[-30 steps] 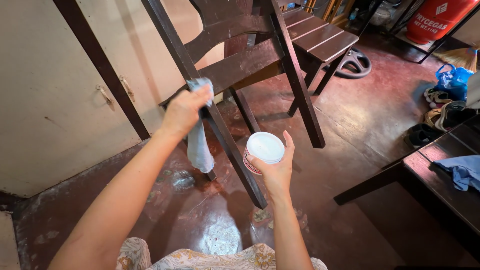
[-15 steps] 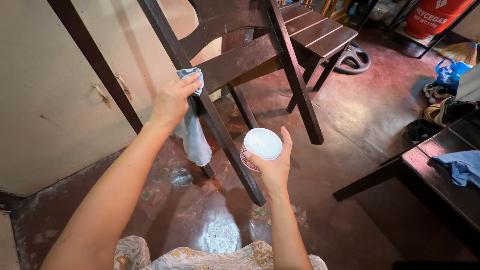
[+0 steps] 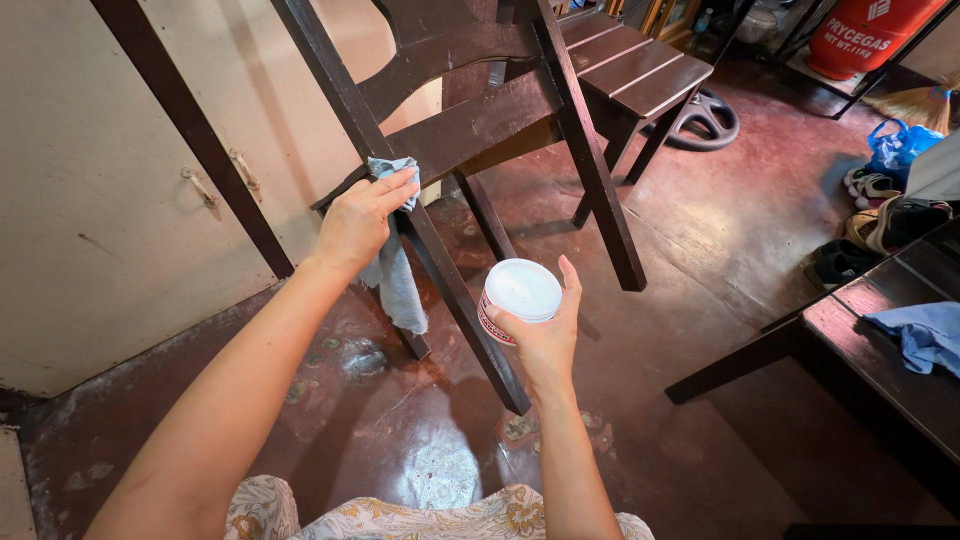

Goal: The person wipes a dark wooden chair with a blue cloth while holding a white tub of cleaning paste. They repeatedly rub the legs and seat of the chair, occasionally dipping the cloth into the tub to apply more paste.

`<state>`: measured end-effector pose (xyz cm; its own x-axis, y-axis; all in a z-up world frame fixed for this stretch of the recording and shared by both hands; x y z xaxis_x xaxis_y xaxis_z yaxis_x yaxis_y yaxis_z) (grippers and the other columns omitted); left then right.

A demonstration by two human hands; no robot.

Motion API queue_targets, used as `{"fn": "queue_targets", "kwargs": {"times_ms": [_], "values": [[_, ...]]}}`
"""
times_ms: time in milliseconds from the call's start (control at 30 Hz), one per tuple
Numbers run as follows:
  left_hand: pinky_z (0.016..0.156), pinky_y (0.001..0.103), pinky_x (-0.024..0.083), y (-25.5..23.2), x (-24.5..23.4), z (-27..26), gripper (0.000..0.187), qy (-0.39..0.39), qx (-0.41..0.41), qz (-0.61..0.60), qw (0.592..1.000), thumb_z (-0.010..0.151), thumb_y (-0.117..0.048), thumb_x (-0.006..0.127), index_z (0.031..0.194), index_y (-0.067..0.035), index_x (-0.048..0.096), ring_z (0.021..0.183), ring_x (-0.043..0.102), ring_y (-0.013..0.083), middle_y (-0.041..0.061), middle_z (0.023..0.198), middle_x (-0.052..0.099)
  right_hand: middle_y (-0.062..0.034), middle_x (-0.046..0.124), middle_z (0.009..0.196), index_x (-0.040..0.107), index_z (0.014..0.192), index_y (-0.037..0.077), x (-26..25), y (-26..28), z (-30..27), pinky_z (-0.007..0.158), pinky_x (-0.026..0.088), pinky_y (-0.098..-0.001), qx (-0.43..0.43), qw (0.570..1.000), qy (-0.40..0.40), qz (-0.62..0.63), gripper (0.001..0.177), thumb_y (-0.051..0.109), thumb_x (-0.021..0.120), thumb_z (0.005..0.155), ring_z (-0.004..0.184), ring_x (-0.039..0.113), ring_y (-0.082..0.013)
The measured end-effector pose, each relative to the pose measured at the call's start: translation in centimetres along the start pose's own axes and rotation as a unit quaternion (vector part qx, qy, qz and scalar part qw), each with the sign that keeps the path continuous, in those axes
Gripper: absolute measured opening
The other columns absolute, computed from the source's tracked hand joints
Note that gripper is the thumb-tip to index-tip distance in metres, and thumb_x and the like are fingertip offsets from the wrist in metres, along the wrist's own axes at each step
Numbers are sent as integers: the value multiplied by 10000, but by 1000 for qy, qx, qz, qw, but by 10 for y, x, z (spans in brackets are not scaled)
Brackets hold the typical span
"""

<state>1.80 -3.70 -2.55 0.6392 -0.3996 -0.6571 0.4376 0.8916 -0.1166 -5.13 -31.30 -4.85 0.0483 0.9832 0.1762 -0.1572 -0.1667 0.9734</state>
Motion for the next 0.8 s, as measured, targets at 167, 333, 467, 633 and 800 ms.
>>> {"fn": "queue_targets", "kwargs": {"times_ms": [167, 333, 467, 633, 800], "values": [[855, 347, 571, 1, 1, 1, 574, 1, -6, -3, 1000, 739, 131, 559, 1223, -115, 745, 882, 643, 250, -21, 1382, 676, -119, 584, 1331, 269, 1562, 127, -1, 0, 2, 984, 577, -400, -4, 1000, -2, -4, 1121, -4, 864, 620, 1207, 638, -227], [871, 343, 570, 0, 4, -3, 544, -5, -7, 3, 1000, 778, 119, 565, 1227, -127, 748, 897, 651, 243, -31, 1377, 677, -123, 586, 1328, 262, 1562, 133, 1, 3, -1, 973, 583, -408, 7, 1000, 7, 21, 1119, -9, 853, 623, 1195, 642, -227], [870, 347, 568, 1, 2, -3, 528, 5, -11, 3, 1000, 788, 110, 564, 1223, -127, 745, 877, 649, 248, -25, 1377, 679, -122, 591, 1337, 262, 1560, 143, 1, 7, -3, 969, 580, -403, 21, 1000, -1, 15, 1115, -13, 849, 625, 1196, 643, -224], [884, 365, 565, 20, -2, 7, 562, 10, -9, 15, 1000, 806, 98, 561, 1255, -184, 746, 925, 665, 268, -30, 1373, 675, -122, 592, 1336, 273, 1560, 144, 0, 7, -3, 972, 576, -396, 13, 1000, -6, 6, 1117, -9, 854, 618, 1198, 642, -225], [1021, 386, 553, 28, -7, 15, 563, -31, -19, -44, 998, 856, 110, 529, 1289, -182, 737, 1158, 690, 306, 26, 1349, 664, -120, 598, 1327, 279, 1559, 144, -3, 12, -5, 979, 569, -388, 17, 1000, -16, -16, 1117, 14, 859, 614, 1199, 644, -221]]}}
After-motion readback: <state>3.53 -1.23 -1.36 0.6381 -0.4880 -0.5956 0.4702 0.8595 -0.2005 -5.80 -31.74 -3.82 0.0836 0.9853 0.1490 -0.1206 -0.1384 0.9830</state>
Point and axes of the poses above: each hand's wrist, its own z-axis towards the middle knuckle, its own x-axis out of the palm, y = z × x, the point moved 1 cm from there along z, towards the middle knuckle
